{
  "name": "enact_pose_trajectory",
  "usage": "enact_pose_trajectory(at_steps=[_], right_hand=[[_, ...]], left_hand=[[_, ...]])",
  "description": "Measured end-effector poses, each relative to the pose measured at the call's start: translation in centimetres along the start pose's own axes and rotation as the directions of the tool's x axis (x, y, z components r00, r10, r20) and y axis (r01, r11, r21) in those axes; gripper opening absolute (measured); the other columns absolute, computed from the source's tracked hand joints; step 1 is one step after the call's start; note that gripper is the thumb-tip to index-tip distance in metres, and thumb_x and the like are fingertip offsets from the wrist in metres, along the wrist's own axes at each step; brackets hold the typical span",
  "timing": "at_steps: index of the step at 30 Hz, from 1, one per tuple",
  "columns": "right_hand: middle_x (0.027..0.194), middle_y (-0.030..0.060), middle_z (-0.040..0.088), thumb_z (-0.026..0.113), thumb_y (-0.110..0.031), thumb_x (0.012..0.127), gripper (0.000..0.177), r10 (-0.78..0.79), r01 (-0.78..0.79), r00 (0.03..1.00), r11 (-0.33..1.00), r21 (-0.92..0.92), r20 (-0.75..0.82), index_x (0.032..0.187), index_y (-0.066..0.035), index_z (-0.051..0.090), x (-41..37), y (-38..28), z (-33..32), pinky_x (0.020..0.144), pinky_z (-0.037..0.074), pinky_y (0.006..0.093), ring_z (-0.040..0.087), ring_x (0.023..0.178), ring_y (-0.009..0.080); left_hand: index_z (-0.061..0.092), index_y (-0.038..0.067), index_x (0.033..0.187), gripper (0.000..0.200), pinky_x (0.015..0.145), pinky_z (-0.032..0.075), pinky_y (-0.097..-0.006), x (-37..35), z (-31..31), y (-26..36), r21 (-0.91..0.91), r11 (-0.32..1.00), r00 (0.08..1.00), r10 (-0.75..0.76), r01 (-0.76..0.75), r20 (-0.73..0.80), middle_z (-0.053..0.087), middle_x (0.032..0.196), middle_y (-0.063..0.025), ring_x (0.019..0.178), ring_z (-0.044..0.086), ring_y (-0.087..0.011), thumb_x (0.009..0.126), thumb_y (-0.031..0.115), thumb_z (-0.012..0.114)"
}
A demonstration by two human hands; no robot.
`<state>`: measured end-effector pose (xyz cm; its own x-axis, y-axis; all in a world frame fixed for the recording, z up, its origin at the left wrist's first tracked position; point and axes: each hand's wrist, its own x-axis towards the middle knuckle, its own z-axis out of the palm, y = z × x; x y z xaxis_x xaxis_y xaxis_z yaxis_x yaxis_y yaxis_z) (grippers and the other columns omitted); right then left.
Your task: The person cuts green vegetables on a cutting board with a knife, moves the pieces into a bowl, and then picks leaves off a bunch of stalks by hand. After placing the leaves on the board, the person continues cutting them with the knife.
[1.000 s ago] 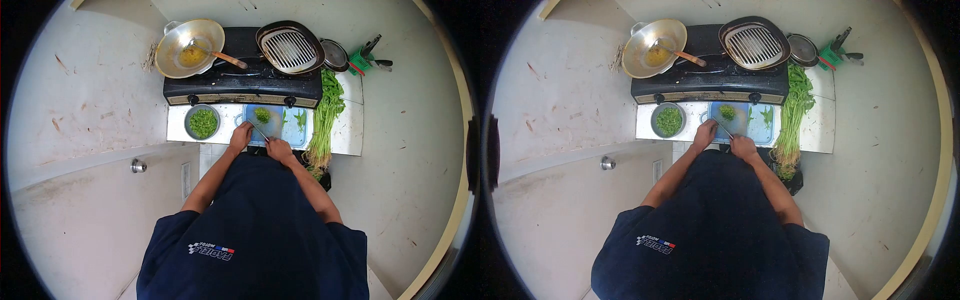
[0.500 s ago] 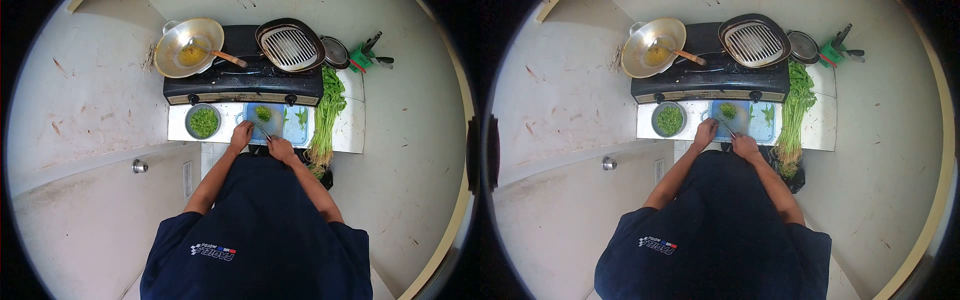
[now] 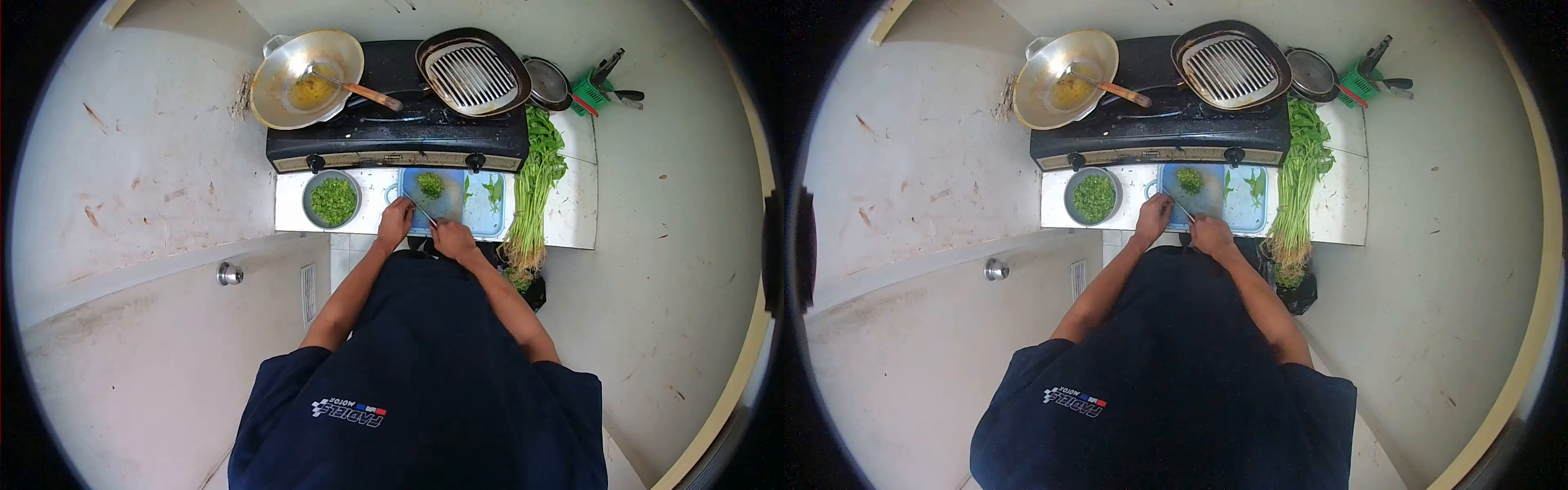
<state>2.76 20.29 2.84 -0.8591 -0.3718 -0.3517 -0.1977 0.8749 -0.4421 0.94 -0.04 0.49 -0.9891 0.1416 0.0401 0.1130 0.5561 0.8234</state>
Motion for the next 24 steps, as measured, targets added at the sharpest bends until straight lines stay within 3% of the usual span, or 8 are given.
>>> enact_pose_trajectory(at_steps=[9, 13, 21, 24], right_hand=[[0.081, 0.0272, 0.071, 0.049, -0.039, 0.105, 0.044, 0.07, -0.07, 0.997, 0.997, 0.012, -0.011, 0.103, 0.002, 0.064, -1.9, 1.6, 0.0, 0.075, 0.058, 0.0564, 0.071, 0.079, 0.047], [0.082, 0.0268, 0.071, 0.049, -0.039, 0.104, 0.043, 0.03, -0.03, 0.999, 1.0, 0.007, 0.015, 0.104, 0.002, 0.064, -1.3, 1.2, -0.3, 0.076, 0.057, 0.0564, 0.071, 0.08, 0.0468], [0.088, 0.0249, 0.073, 0.049, -0.035, 0.104, 0.042, 0.012, -0.012, 0.998, 1.0, -0.006, 0.064, 0.104, 0.003, 0.066, -1.4, 0.7, -1.2, 0.078, 0.057, 0.0554, 0.072, 0.084, 0.0449], [0.088, 0.0248, 0.073, 0.049, -0.034, 0.104, 0.041, -0.032, 0.031, 0.999, 0.999, 0.043, 0.015, 0.102, 0.003, 0.066, -0.5, 0.5, -0.8, 0.078, 0.057, 0.0553, 0.072, 0.083, 0.0446]], left_hand=[[0.066, 0.0, 0.097, 0.008, 0.077, 0.053, -0.0485, 0.1, 0.3, -0.1, 0.007, 1.0, 0.999, 0.028, -0.027, -0.033, 0.065, 0.093, -0.0199, 0.086, 0.066, -0.043, 0.09, -0.001, 0.064], [0.066, 0.0, 0.096, 0.007, 0.077, 0.053, -0.0486, 0.1, 0.2, 0.3, -0.014, 0.999, 0.999, -0.038, 0.038, -0.012, 0.065, 0.093, -0.0196, 0.086, 0.066, -0.0428, 0.089, -0.001, 0.065], [0.066, -0.001, 0.095, 0.007, 0.074, 0.053, -0.0488, 0.2, -0.1, 0.3, 0.007, 0.999, 0.999, 0.036, -0.036, -0.033, 0.065, 0.091, -0.0201, 0.083, 0.066, -0.0433, 0.089, -0.001, 0.065], [0.066, -0.001, 0.096, 0.007, 0.074, 0.053, -0.0491, 0.2, 0.1, -0.1, 0.035, 0.999, 0.999, 0.042, -0.041, -0.024, 0.065, 0.09, -0.0203, 0.083, 0.065, -0.0437, 0.088, 0.0, 0.066]])
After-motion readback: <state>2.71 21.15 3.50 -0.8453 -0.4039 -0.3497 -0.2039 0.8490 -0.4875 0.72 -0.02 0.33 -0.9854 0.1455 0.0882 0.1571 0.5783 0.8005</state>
